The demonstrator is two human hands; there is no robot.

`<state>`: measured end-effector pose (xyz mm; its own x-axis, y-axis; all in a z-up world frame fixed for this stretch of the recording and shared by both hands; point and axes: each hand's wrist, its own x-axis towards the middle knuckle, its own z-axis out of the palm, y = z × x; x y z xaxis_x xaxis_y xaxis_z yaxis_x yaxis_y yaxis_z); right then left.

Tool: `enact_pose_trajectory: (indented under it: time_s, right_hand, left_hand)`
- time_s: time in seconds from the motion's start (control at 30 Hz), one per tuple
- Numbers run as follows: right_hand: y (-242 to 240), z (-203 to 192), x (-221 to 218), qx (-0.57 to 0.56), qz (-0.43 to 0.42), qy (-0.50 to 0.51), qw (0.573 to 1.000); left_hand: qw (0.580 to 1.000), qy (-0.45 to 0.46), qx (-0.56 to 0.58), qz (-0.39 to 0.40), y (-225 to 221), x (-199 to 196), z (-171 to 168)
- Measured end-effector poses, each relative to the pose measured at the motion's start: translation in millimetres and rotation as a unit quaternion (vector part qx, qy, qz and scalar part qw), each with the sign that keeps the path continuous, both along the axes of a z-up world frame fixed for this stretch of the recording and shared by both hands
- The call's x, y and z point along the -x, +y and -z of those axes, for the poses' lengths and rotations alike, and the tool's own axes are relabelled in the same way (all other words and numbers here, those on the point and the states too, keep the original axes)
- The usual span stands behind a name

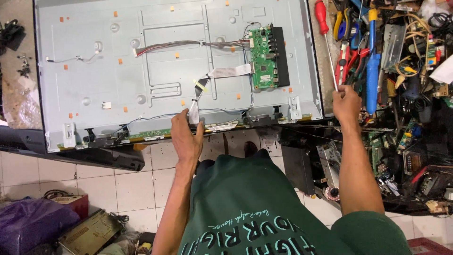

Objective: Disassembling a television by removing the back cover and extracting internal circuit boards and components.

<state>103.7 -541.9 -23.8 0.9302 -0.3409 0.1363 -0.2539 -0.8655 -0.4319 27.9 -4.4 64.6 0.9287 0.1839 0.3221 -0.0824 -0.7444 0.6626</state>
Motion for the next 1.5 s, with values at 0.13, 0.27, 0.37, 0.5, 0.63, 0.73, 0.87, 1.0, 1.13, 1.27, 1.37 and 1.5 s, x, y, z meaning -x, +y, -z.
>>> enact_pose_trajectory:
  time_s: [0.13, 0.27, 0.37, 0.5, 0.63, 0.73, 0.87, 1.0, 1.13, 1.27, 1.37, 1.5]
  right_hand:
    - [18.3, -2.9, 5.9, 0.017, 0.025, 0.045, 0.999]
    - [22.3, -9.5, 8.9, 0.055, -0.005, 0.039, 0.998]
    - [34.9, -28.2, 18.0, 0.128, 0.006, 0.043, 0.991]
    - [84.4, -74.0, 39.4, 0.021, -0.046, -0.065, 0.997]
    - [147.0, -81.2, 63.3, -0.150, -0.101, -0.068, 0.981]
    - [167.4, -85.1, 70.9, -0.139, -0.172, -0.055, 0.974]
    - [176.2, -71.7, 81.7, -0.120, -0.196, -0.023, 0.973]
    - [174.9, -73.0, 77.7, -0.066, -0.225, -0.009, 0.972]
    - [174.5, -65.4, 70.8, -0.041, -0.251, -0.003, 0.967]
    - [174.2, -67.2, 63.0, 0.005, -0.271, 0.003, 0.963]
    - [164.4, -60.5, 56.9, 0.032, -0.309, 0.005, 0.950]
    - [164.9, -73.9, 53.0, 0.012, -0.334, 0.008, 0.942]
  left_hand:
    - [0.995, -0.050, -0.083, 0.007, -15.5, -0.8, -5.8]
    - [0.992, -0.035, 0.027, 0.119, -61.9, -7.3, -2.2]
    - [0.970, -0.117, -0.056, 0.204, -83.2, -24.2, 34.3]
    - [0.972, -0.055, -0.079, 0.213, -101.2, -53.8, 44.7]
    - [0.980, -0.003, -0.106, 0.167, -122.0, -80.9, 55.4]
    - [0.971, 0.094, -0.114, 0.187, -134.5, -92.0, 21.8]
    - [0.962, 0.166, -0.065, 0.208, -135.9, -98.7, 29.4]
    - [0.962, 0.176, 0.016, 0.207, -123.5, -89.3, 15.0]
    - [0.958, 0.074, -0.006, 0.276, -95.9, -63.6, 37.0]
    - [0.936, 0.022, -0.106, 0.335, -77.7, -45.2, 20.6]
    - [0.931, 0.020, -0.131, 0.341, -78.7, -40.7, 23.4]
    - [0.940, 0.017, -0.135, 0.312, -82.0, -40.7, 32.6]
